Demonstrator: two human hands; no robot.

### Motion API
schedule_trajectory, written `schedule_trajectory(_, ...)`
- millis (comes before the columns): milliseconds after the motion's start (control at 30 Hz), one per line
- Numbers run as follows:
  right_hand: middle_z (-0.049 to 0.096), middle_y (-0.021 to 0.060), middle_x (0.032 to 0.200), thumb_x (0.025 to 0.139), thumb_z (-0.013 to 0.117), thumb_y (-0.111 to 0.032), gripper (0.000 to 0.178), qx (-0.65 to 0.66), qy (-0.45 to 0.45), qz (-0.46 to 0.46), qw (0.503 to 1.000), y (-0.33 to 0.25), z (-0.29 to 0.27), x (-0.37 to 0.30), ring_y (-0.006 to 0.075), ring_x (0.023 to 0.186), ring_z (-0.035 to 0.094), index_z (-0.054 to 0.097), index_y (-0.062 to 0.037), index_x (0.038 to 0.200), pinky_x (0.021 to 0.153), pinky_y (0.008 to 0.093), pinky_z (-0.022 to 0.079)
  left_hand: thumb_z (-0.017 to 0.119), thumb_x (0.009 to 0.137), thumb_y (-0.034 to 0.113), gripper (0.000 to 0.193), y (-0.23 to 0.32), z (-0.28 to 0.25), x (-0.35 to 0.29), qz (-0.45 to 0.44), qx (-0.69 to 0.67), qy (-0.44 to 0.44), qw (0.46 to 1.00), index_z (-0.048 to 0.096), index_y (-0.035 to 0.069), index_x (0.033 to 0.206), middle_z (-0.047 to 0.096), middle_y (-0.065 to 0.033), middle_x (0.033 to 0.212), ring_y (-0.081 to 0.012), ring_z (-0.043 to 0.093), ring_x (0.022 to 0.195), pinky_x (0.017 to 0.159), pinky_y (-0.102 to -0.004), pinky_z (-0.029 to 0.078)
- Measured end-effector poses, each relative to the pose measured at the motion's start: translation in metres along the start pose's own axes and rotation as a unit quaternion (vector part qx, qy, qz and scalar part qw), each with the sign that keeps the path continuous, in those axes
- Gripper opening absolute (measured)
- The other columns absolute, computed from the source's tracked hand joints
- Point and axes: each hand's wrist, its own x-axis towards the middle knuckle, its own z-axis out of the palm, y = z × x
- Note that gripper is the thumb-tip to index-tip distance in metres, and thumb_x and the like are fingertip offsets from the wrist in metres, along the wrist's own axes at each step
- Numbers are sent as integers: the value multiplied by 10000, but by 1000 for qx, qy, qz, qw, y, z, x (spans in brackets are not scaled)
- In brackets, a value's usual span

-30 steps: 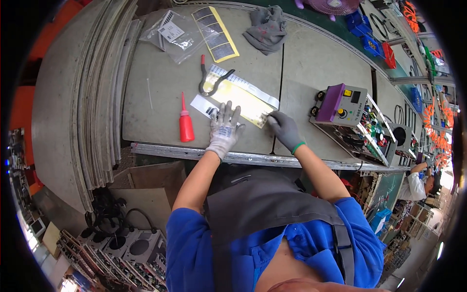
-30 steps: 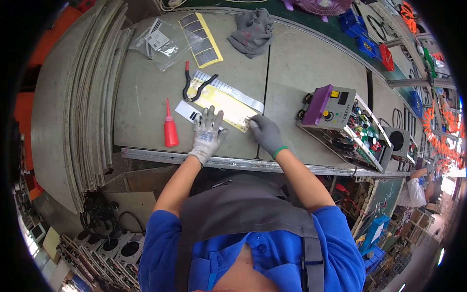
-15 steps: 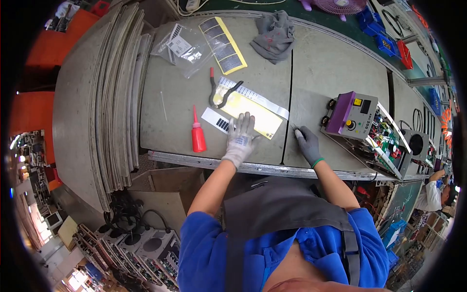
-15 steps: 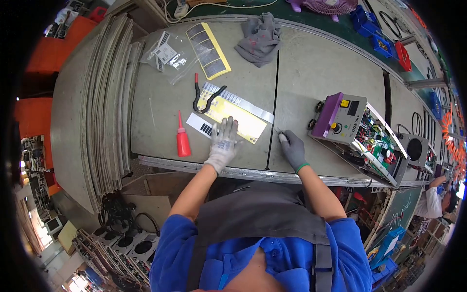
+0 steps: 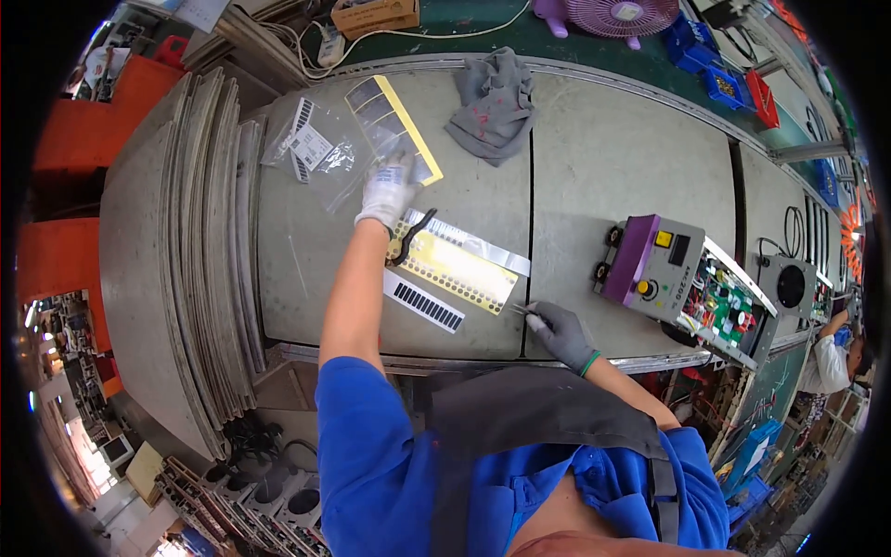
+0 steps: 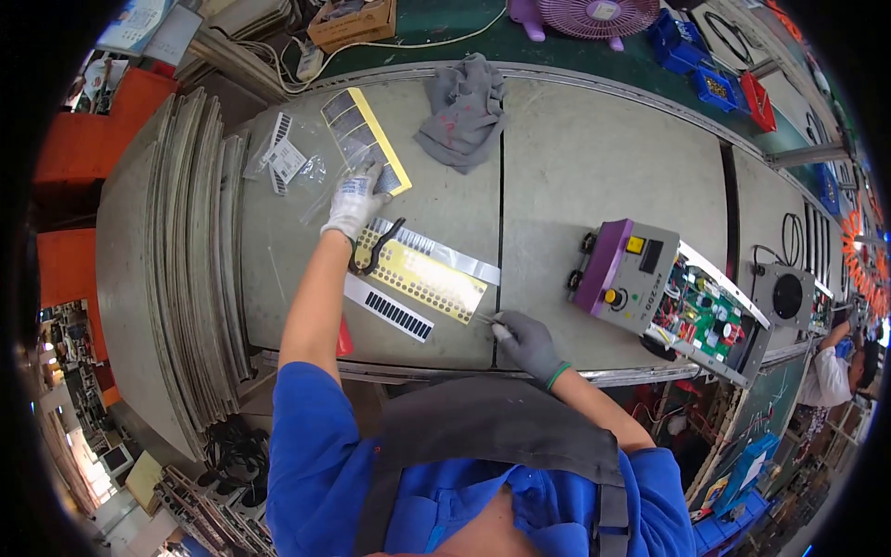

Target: Assembling, inspecting, and labeling an electronic inverter unit on a factory production line.

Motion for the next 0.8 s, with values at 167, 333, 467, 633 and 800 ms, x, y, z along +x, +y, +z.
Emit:
schedule_trajectory(167,669,155,989,953,608,-217,213,-58,-117,-86,988,-35,9,43,352,891,656,660,-64,1092,780,418,532,638,884,349,586,-14,0,3,89,16,-19,996,514,94,1396,464,-150,1504,-325,464,1362,1135,-462,350)
schedule_trajectory(333,641,149,987,947,597,-194,177,-44,-190,-156,968,-55,36,60,371,888,645,632,-63,1060,777,449,530,552,943,261,332,25,-13,-16,89,81,-27,992,631,87,1215,632,-136,1325,-324,664,1098,985,-458,476)
schedule_trajectory(467,636,136,1028,927,617,-185,182,-49,-218,-164,961,-67,55,51,351,932,638,635,-71,1069,799,445,529,583,950,244,260,11,15,-40,-1,-143,233,962,697,75,1111,721,-146,996,-329,697,895,754,-420,531)
schedule_trajectory(633,613,111,1216,860,648,-151,252,-137,-267,-330,895,-62,90,54,309,1091,599,625,-76,1100,889,420,510,591,977,201,307,-4,-33,-110,-100,-516,297,797,673,-71,1093,723,-186,1102,-256,698,967,865,-374,520)
schedule_trajectory(800,660,170,1083,965,591,-244,288,45,-322,3,945,-100,106,66,327,1033,631,601,-18,1143,913,415,488,523,1032,166,291,-58,-67,-248,-62,-106,553,824,633,-90,1115,674,-171,1000,-252,640,917,845,-347,492)
